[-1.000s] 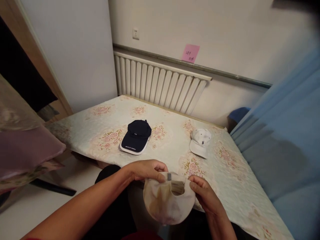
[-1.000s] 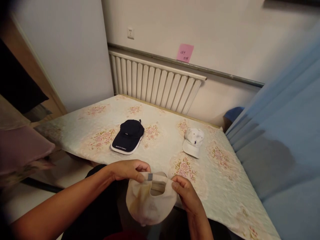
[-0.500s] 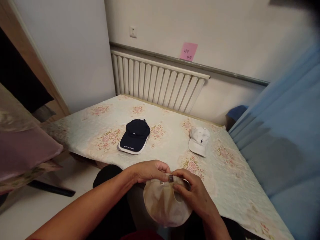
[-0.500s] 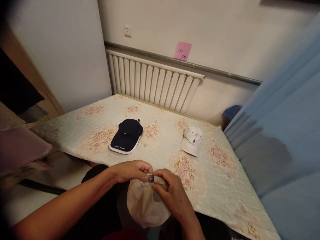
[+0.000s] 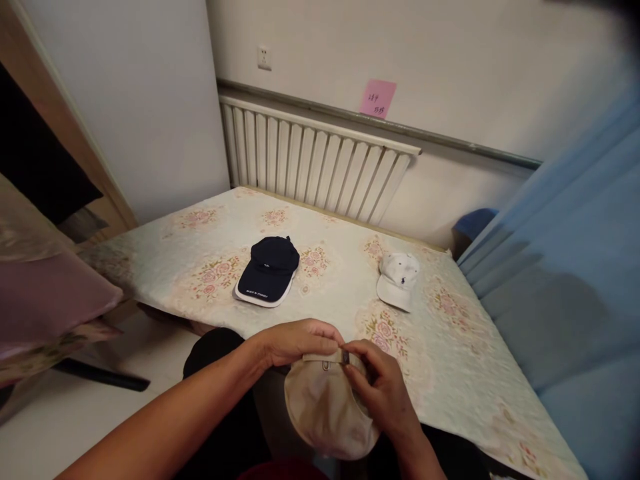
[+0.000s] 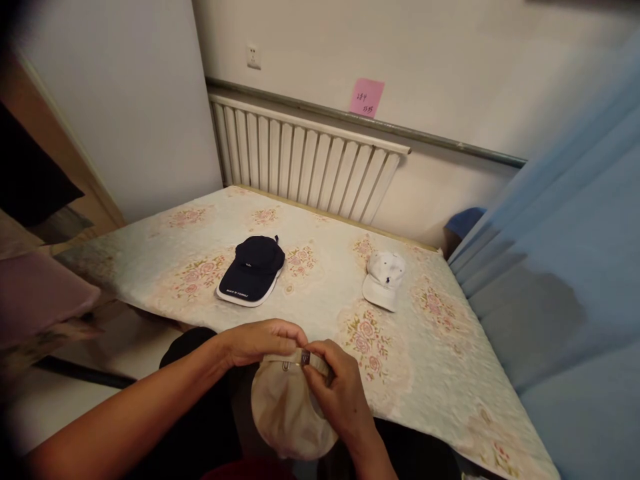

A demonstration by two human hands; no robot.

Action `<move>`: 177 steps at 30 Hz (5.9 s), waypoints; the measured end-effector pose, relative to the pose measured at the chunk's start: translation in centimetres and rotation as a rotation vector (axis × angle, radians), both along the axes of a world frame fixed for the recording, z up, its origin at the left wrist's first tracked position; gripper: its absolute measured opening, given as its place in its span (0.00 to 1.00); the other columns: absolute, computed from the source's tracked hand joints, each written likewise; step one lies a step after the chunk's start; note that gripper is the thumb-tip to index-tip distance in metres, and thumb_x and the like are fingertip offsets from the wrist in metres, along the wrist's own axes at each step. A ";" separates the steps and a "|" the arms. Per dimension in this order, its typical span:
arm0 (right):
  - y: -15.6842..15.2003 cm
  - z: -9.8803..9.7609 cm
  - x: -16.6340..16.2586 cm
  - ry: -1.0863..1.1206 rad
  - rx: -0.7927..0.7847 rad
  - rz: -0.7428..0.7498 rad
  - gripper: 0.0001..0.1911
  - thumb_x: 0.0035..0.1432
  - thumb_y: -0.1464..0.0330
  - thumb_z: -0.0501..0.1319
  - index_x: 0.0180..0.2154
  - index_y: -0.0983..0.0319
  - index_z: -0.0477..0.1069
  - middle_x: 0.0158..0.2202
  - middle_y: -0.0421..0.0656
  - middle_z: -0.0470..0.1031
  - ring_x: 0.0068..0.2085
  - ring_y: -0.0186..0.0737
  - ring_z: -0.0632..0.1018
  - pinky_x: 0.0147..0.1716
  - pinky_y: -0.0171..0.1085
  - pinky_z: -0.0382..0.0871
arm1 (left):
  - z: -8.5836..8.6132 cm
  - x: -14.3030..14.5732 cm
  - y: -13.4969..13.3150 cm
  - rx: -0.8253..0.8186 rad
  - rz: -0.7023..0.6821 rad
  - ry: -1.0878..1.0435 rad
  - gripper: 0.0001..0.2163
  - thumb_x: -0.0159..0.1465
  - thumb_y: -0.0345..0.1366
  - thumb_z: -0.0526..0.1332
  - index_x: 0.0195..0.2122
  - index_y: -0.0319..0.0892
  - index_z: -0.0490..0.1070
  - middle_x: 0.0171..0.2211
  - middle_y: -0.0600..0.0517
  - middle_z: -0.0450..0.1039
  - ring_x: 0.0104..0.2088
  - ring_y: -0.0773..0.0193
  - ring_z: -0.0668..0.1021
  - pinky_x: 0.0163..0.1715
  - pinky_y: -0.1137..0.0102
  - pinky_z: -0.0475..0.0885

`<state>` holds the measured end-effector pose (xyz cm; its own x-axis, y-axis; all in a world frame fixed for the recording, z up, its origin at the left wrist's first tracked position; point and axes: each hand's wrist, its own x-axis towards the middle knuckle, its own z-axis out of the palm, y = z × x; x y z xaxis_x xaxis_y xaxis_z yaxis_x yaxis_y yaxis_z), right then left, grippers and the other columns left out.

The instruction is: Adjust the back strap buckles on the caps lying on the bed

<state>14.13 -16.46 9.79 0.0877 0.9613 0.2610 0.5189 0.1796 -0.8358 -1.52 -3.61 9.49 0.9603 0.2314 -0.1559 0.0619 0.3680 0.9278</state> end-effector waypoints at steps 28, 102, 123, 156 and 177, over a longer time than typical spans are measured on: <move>1.0 -4.4 0.0 0.865 -0.267 0.051 0.11 0.47 0.65 0.67 0.28 0.63 0.68 0.17 0.32 0.61 0.18 0.23 0.58 0.18 0.28 0.47 | -0.3 0.3 -3.5 0.909 0.382 0.078 0.05 0.52 0.32 0.60 0.31 0.40 0.70 0.23 0.57 0.69 0.23 0.72 0.69 0.24 0.77 0.61; 0.3 -2.9 -0.6 1.045 -0.361 0.211 0.08 0.45 0.66 0.66 0.24 0.63 0.70 0.21 0.39 0.73 0.21 0.33 0.71 0.22 0.32 0.64 | -0.1 -1.0 -3.5 0.843 0.276 -0.011 0.07 0.55 0.36 0.62 0.33 0.40 0.70 0.24 0.57 0.67 0.23 0.73 0.67 0.24 0.78 0.60; -0.2 -3.9 -0.3 1.048 -0.383 0.207 0.09 0.47 0.65 0.66 0.25 0.63 0.69 0.22 0.39 0.72 0.21 0.32 0.71 0.22 0.31 0.62 | -0.5 -1.2 -3.6 0.694 0.226 0.014 0.08 0.54 0.35 0.63 0.33 0.39 0.69 0.23 0.59 0.65 0.23 0.74 0.64 0.23 0.78 0.59; 0.1 -4.9 1.0 0.729 -0.475 0.179 0.16 0.44 0.58 0.67 0.25 0.64 0.68 0.20 0.36 0.63 0.22 0.28 0.60 0.21 0.31 0.50 | -0.6 -0.2 -1.9 0.208 0.027 0.092 0.08 0.56 0.36 0.59 0.37 0.40 0.70 0.24 0.58 0.67 0.22 0.75 0.64 0.23 0.77 0.56; -0.1 -5.7 0.6 0.757 -0.511 0.126 0.15 0.43 0.59 0.68 0.26 0.63 0.70 0.19 0.35 0.63 0.20 0.28 0.60 0.20 0.31 0.50 | -1.8 -0.4 -2.2 0.247 -0.015 0.080 0.13 0.53 0.38 0.65 0.39 0.41 0.69 0.26 0.57 0.69 0.26 0.73 0.69 0.27 0.76 0.61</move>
